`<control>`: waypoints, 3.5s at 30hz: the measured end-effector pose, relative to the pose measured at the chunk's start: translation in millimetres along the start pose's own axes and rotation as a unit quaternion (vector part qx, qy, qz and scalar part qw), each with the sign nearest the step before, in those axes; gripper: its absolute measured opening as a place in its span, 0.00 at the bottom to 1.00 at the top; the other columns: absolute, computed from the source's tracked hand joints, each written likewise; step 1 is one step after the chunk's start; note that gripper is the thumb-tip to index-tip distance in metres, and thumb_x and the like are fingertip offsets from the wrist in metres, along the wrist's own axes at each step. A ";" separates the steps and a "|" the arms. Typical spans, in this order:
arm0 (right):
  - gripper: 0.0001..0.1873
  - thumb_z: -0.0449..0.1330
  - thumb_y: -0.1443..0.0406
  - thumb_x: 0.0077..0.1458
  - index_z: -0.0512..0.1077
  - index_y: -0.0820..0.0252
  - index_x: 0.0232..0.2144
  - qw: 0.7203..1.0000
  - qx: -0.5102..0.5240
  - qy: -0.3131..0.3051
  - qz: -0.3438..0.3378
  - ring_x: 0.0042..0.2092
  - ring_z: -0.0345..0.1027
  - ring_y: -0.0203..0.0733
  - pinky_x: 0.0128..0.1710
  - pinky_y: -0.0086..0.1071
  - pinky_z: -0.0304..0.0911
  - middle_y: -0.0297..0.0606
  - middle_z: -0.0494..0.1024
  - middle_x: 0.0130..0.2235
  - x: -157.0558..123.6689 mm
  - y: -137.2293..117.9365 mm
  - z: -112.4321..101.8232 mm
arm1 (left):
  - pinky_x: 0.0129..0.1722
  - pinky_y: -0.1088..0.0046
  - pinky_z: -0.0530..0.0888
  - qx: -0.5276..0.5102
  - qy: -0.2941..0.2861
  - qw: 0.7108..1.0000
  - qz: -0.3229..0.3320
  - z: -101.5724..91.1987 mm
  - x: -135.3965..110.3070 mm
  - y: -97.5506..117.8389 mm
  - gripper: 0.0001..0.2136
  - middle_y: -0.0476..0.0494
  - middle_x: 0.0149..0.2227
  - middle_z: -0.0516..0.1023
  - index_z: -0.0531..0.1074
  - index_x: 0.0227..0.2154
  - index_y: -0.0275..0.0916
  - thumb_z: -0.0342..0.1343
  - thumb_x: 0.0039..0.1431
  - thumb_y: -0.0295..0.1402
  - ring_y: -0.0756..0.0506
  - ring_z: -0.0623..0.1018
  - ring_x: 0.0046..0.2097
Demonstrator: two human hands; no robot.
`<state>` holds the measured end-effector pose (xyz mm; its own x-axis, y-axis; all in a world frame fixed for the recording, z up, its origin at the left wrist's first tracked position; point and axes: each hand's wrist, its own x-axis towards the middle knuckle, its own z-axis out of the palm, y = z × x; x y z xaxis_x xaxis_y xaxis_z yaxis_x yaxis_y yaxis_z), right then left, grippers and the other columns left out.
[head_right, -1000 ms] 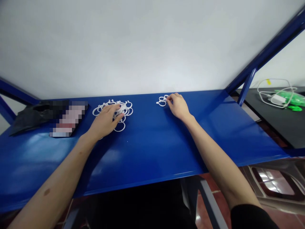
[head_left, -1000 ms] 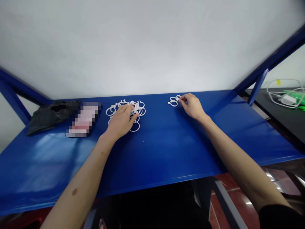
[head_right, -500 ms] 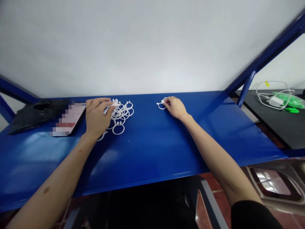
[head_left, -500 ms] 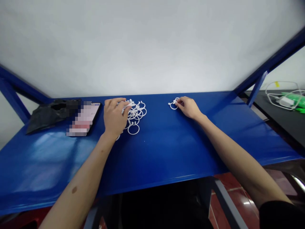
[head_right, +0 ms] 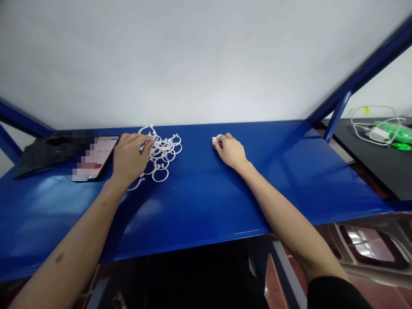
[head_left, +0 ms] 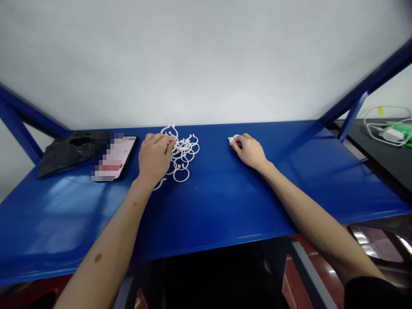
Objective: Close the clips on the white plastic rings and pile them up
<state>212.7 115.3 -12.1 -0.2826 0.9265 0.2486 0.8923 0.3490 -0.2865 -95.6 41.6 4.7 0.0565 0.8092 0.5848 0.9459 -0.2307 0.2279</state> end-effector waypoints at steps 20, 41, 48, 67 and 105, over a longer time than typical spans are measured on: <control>0.21 0.66 0.48 0.54 0.73 0.62 0.30 0.780 0.589 -0.210 0.037 0.26 0.60 0.31 0.26 0.26 0.55 0.29 0.70 0.24 -31.6 -48.6 -13.3 | 0.49 0.62 0.74 -0.056 0.048 0.964 0.257 -12.7 -14.6 57.7 0.09 0.44 0.45 0.81 0.74 0.45 0.41 0.59 0.62 0.28 0.43 0.77 0.46; 0.18 0.61 0.54 0.61 0.76 0.62 0.44 0.835 0.529 -0.149 0.026 0.29 0.67 0.32 0.29 0.30 0.67 0.40 0.76 0.39 -40.8 -57.0 -10.8 | 0.41 0.70 0.76 -0.044 -0.039 0.943 0.326 2.9 -26.6 68.7 0.10 0.44 0.37 0.79 0.73 0.37 0.36 0.47 0.67 0.20 0.47 0.75 0.38; 0.15 0.53 0.58 0.68 0.75 0.59 0.45 0.940 0.128 -0.019 -0.314 0.44 0.71 0.43 0.38 0.40 0.71 0.48 0.67 0.56 -44.1 -50.3 -25.3 | 0.42 0.69 0.74 -0.056 -0.113 0.950 0.285 5.7 -28.0 61.1 0.09 0.44 0.37 0.77 0.72 0.39 0.37 0.46 0.70 0.27 0.46 0.74 0.40; 0.13 0.55 0.60 0.67 0.74 0.62 0.37 0.964 0.098 -0.025 -0.244 0.34 0.66 0.34 0.30 0.30 0.59 0.42 0.71 0.47 -47.0 -50.5 -27.5 | 0.44 0.65 0.74 -0.090 -0.154 0.969 0.173 -4.4 -22.3 51.6 0.11 0.43 0.45 0.75 0.67 0.41 0.40 0.63 0.60 0.35 0.43 0.77 0.45; 0.16 0.45 0.70 0.70 0.71 0.67 0.37 0.927 -0.060 -0.055 -0.366 0.35 0.64 0.43 0.36 0.37 0.60 0.44 0.74 0.36 -49.9 -62.9 -12.0 | 0.47 0.62 0.71 -0.058 -0.074 0.971 0.219 4.8 -28.1 61.2 0.08 0.41 0.44 0.78 0.67 0.44 0.40 0.57 0.64 0.32 0.41 0.76 0.47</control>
<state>174.9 45.5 4.6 -0.8559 0.4589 0.2385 0.4785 0.8776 0.0289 -37.7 7.3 -1.5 0.4983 0.6863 0.5299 0.7791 -0.6225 0.0736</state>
